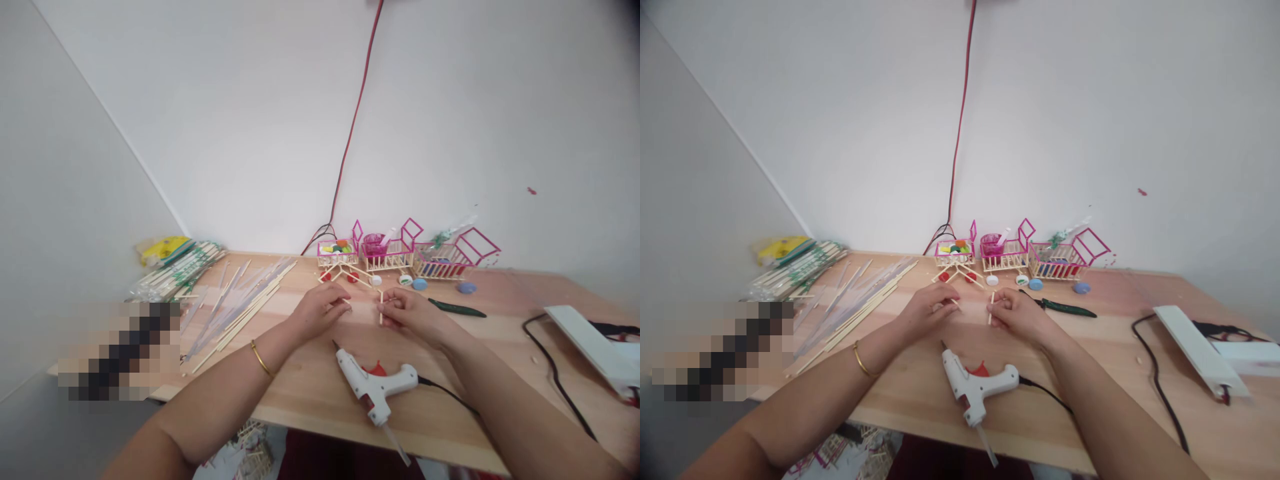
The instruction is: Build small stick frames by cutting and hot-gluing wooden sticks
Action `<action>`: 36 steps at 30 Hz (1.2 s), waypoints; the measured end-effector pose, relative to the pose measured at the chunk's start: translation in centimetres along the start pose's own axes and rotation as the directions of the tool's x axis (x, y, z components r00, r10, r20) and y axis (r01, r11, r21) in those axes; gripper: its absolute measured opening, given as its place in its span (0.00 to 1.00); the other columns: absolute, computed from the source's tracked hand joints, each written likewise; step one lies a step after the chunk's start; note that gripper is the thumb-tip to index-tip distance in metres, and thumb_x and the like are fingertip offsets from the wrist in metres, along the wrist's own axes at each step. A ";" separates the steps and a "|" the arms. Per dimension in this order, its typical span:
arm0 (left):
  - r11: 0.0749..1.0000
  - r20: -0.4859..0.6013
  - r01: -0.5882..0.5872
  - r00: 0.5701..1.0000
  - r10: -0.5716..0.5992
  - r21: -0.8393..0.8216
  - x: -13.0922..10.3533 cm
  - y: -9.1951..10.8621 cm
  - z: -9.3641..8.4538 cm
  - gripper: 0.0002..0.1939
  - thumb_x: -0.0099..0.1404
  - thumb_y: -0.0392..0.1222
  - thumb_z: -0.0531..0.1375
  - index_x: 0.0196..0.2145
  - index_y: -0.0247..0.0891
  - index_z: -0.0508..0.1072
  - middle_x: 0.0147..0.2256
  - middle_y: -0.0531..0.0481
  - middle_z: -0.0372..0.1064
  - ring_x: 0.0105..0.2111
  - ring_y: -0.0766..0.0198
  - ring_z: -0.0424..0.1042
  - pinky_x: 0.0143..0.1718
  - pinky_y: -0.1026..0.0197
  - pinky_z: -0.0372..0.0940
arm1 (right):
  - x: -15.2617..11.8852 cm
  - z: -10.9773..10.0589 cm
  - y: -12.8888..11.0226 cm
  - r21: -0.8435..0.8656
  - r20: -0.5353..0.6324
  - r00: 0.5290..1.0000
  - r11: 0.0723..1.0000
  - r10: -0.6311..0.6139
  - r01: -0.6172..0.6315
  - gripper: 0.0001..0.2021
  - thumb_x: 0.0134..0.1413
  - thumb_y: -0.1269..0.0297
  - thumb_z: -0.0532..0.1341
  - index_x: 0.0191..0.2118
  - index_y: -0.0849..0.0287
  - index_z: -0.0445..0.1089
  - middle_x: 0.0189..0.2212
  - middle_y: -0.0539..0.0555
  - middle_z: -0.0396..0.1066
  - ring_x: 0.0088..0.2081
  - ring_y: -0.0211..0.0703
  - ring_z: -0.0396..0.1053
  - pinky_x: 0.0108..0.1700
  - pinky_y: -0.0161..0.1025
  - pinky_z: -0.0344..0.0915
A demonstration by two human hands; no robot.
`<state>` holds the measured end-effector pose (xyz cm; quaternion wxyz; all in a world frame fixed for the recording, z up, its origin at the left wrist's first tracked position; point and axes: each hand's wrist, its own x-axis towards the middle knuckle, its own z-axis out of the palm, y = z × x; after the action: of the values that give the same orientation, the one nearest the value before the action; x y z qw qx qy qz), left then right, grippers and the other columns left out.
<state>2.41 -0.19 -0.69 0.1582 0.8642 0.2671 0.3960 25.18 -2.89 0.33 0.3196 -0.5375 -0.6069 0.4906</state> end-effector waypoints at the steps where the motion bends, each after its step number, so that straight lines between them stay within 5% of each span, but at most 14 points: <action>1: 1.000 0.015 -0.001 1.000 0.001 0.006 0.0 0.0 0.1 0.10 0.62 0.41 0.54 0.39 0.35 0.70 0.38 0.44 0.69 0.40 0.63 0.68 0.43 0.60 0.64 | 0.1 -0.3 0.3 -0.078 -0.009 1.000 0.997 -0.001 0.000 0.14 0.44 0.55 0.61 0.31 0.57 0.59 0.16 0.46 0.67 0.18 0.34 0.62 0.19 0.31 0.50; 7: 0.999 0.123 -0.021 0.992 0.017 0.036 -0.1 -0.2 0.5 0.10 0.62 0.35 0.53 0.41 0.35 0.70 0.40 0.44 0.69 0.42 0.63 0.68 0.45 0.60 0.63 | 0.4 -1.3 1.6 -0.489 -0.106 0.994 0.871 0.001 -0.053 0.14 0.44 0.67 0.61 0.40 0.57 0.60 0.18 0.47 0.70 0.19 0.37 0.65 0.21 0.33 0.55; 19: 0.990 0.113 0.013 0.993 -0.029 0.140 -0.3 -1.3 0.5 0.14 0.59 0.31 0.54 0.42 0.37 0.71 0.43 0.45 0.68 0.44 0.63 0.68 0.46 0.60 0.64 | 0.3 -2.3 1.8 -0.680 -0.117 0.993 0.730 -0.012 -0.071 0.16 0.43 0.64 0.61 0.41 0.58 0.62 0.24 0.49 0.71 0.26 0.41 0.68 0.25 0.34 0.55; 22: 0.994 0.017 0.003 1.000 -0.005 0.112 -0.1 -0.8 0.1 0.12 0.60 0.33 0.54 0.41 0.37 0.71 0.42 0.45 0.68 0.42 0.63 0.68 0.44 0.60 0.65 | 0.3 -2.2 1.6 -0.689 -0.156 0.986 0.721 -0.053 -0.070 0.14 0.45 0.60 0.60 0.39 0.56 0.62 0.22 0.48 0.70 0.24 0.40 0.67 0.25 0.33 0.54; 25: 0.998 -0.210 -0.025 0.977 0.038 0.065 0.2 0.0 -0.8 0.11 0.62 0.33 0.52 0.40 0.38 0.70 0.39 0.46 0.69 0.41 0.65 0.68 0.43 0.61 0.64 | 0.3 -2.1 1.2 -0.692 -0.222 0.968 0.719 -0.121 -0.069 0.10 0.48 0.59 0.58 0.36 0.56 0.64 0.20 0.48 0.67 0.23 0.39 0.65 0.24 0.33 0.53; 28: 0.991 -0.460 0.115 0.885 -0.070 0.072 0.6 -0.1 -1.9 0.09 0.62 0.34 0.51 0.38 0.37 0.69 0.36 0.47 0.69 0.36 0.66 0.67 0.38 0.63 0.63 | 0.4 -2.0 0.8 -0.686 -0.237 0.952 0.727 -0.195 -0.022 0.08 0.49 0.59 0.56 0.33 0.57 0.64 0.20 0.48 0.67 0.22 0.38 0.64 0.24 0.33 0.53; 31: 0.921 -0.539 0.382 0.793 -0.285 0.076 0.8 -1.5 -2.6 0.09 0.61 0.36 0.52 0.39 0.37 0.69 0.33 0.49 0.67 0.29 0.67 0.65 0.31 0.64 0.61 | 0.5 -2.1 0.6 -0.658 -0.231 0.941 0.752 -0.247 0.035 0.07 0.50 0.60 0.55 0.30 0.57 0.65 0.21 0.49 0.67 0.23 0.38 0.64 0.24 0.33 0.54; 36: 0.724 -0.240 0.635 0.772 -0.589 0.268 0.6 -3.3 -2.4 0.07 0.55 0.36 0.54 0.31 0.37 0.72 0.28 0.49 0.68 0.29 0.63 0.66 0.31 0.63 0.59 | 0.6 -1.9 0.9 -0.624 -0.206 0.935 0.775 -0.287 0.101 0.08 0.50 0.59 0.55 0.29 0.57 0.66 0.21 0.50 0.67 0.23 0.38 0.62 0.24 0.34 0.54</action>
<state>-0.22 3.02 -0.40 0.1124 0.7113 0.6109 0.3288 27.06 -1.86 -0.05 0.2659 -0.6106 -0.7305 0.1510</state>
